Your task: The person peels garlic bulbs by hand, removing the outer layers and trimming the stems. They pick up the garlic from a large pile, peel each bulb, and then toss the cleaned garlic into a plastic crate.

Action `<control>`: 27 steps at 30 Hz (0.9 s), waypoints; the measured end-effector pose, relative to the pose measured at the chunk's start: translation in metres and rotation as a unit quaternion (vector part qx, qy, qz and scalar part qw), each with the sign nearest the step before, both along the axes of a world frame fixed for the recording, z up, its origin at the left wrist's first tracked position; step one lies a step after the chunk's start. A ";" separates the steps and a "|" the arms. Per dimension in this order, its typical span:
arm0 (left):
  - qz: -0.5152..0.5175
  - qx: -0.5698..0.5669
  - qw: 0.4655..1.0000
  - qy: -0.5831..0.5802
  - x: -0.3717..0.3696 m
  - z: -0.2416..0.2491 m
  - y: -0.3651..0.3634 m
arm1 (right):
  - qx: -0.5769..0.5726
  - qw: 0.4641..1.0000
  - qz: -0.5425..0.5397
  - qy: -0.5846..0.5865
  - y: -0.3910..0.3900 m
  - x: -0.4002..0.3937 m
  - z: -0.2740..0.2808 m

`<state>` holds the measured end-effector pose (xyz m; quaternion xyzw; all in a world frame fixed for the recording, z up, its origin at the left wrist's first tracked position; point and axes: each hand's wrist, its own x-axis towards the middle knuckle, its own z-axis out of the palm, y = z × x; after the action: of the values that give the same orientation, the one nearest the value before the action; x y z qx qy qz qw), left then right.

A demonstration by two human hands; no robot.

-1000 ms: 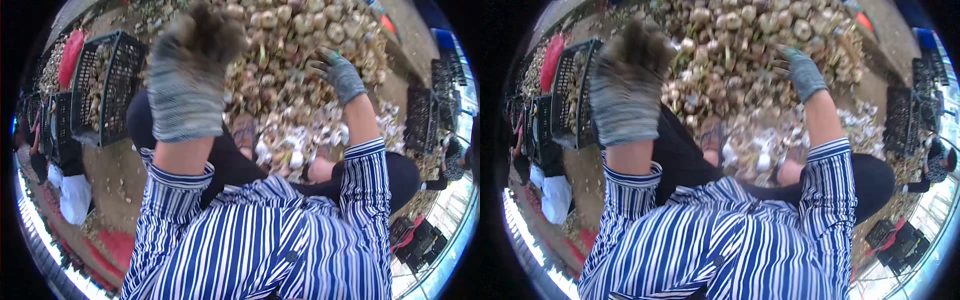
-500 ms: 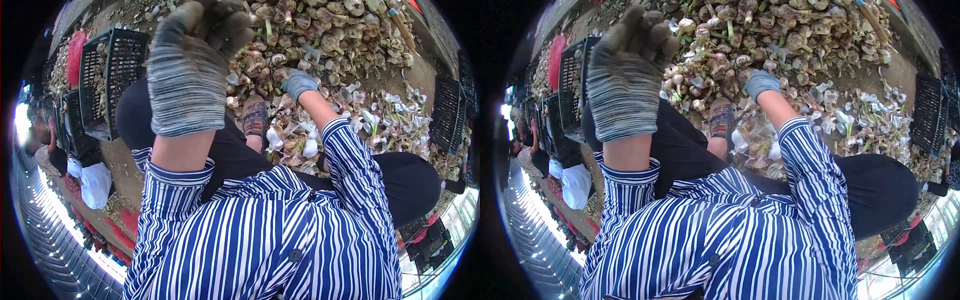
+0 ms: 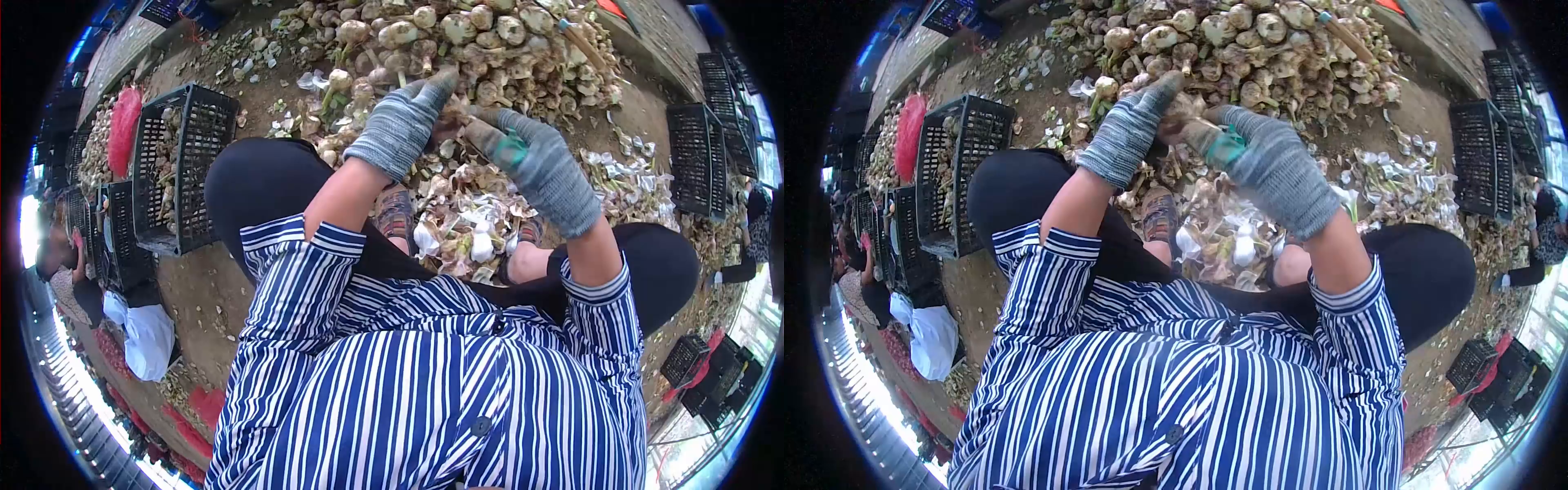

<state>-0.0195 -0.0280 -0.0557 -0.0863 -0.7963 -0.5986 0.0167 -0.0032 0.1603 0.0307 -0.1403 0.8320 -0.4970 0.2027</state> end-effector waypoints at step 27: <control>-0.101 0.039 0.973 -0.204 0.030 0.055 0.036 | -0.160 0.986 -0.015 -0.051 0.049 0.029 -0.019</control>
<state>0.0102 0.0083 -0.0004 -0.0421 -0.7462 -0.6326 -0.2032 0.0258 0.2089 0.0114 -0.1334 0.7323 -0.6331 0.2122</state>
